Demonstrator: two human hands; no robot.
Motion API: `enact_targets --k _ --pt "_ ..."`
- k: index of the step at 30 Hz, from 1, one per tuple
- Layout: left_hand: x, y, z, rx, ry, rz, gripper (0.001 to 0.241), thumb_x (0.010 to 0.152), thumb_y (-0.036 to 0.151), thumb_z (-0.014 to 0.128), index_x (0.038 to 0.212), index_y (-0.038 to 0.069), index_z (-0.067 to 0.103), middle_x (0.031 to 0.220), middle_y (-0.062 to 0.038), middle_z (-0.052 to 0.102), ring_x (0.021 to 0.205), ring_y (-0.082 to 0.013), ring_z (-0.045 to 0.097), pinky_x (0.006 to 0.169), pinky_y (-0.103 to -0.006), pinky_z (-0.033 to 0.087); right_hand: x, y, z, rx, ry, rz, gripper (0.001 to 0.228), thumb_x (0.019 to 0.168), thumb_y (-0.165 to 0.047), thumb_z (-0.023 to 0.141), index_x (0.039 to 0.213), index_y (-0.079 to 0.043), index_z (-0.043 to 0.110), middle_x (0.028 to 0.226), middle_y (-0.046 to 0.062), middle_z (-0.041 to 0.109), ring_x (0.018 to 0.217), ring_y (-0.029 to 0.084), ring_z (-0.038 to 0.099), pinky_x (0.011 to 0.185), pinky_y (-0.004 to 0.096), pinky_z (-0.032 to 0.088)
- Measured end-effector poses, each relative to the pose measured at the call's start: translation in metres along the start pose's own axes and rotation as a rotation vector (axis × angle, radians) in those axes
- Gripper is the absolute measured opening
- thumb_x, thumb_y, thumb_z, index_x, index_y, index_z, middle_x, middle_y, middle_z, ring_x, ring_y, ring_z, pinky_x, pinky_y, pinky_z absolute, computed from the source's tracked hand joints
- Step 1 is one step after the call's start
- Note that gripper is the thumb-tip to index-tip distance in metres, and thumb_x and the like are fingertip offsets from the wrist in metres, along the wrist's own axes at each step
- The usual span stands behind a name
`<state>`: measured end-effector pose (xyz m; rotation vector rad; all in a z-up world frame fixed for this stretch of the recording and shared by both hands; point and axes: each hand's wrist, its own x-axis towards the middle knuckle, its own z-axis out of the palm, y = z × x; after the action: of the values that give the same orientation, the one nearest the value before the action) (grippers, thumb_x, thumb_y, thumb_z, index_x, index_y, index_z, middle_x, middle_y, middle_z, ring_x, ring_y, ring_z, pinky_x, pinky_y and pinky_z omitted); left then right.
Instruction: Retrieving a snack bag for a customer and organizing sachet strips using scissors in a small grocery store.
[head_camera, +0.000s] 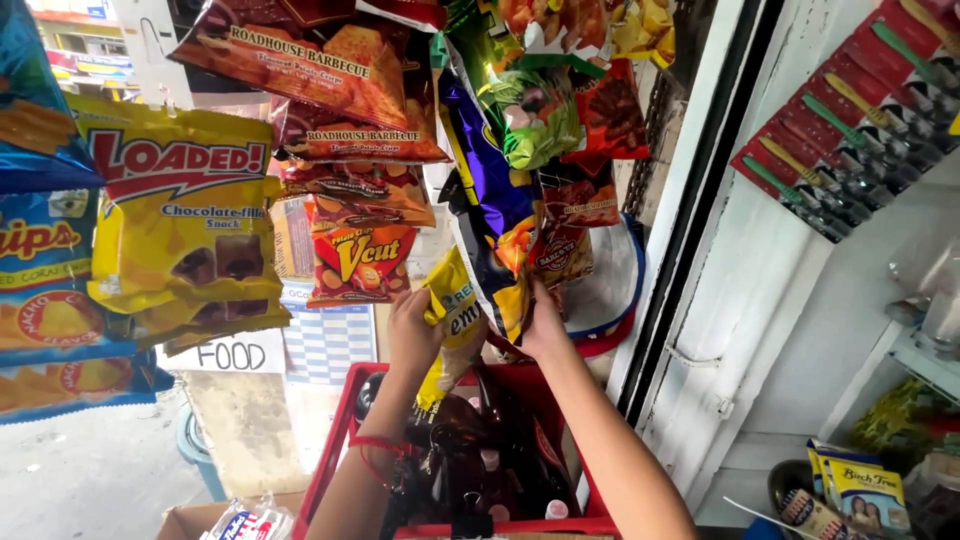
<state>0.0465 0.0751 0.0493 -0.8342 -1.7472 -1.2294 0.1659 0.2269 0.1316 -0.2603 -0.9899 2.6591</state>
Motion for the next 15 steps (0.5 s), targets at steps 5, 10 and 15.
enact_targets --k 5,10,15 --pt "0.051 0.013 -0.026 0.076 -0.212 -0.068 0.035 0.082 0.019 0.077 0.115 0.013 0.064 0.095 -0.013 0.076 0.101 -0.0357 0.073 0.109 -0.0507 0.039 0.043 0.002 -0.039 -0.019 -0.032 -0.026 0.051 0.095 -0.048 0.068 0.126 -0.008 0.062 0.120 0.009 0.071 0.112 0.026 0.068 0.101 0.047 0.054" --pt "0.081 -0.010 -0.028 0.121 -0.263 -0.016 0.034 0.073 0.014 0.071 0.106 0.018 0.076 0.089 -0.008 0.073 0.089 -0.0387 0.071 0.089 -0.0506 0.053 0.022 0.006 -0.029 -0.007 -0.013 -0.038 0.052 0.092 -0.039 0.074 0.128 -0.005 0.059 0.122 0.013 0.068 0.115 0.030 0.066 0.104 0.049 0.051" --pt "0.099 0.004 -0.068 0.272 -0.448 -0.188 0.048 0.071 0.009 0.070 0.116 0.027 0.075 0.094 -0.009 0.076 0.094 -0.0370 0.074 0.087 -0.0503 0.058 0.003 0.012 -0.018 -0.010 -0.024 -0.003 0.049 0.092 -0.038 0.074 0.126 -0.007 0.057 0.120 0.010 0.066 0.114 0.026 0.065 0.100 0.041 0.053"
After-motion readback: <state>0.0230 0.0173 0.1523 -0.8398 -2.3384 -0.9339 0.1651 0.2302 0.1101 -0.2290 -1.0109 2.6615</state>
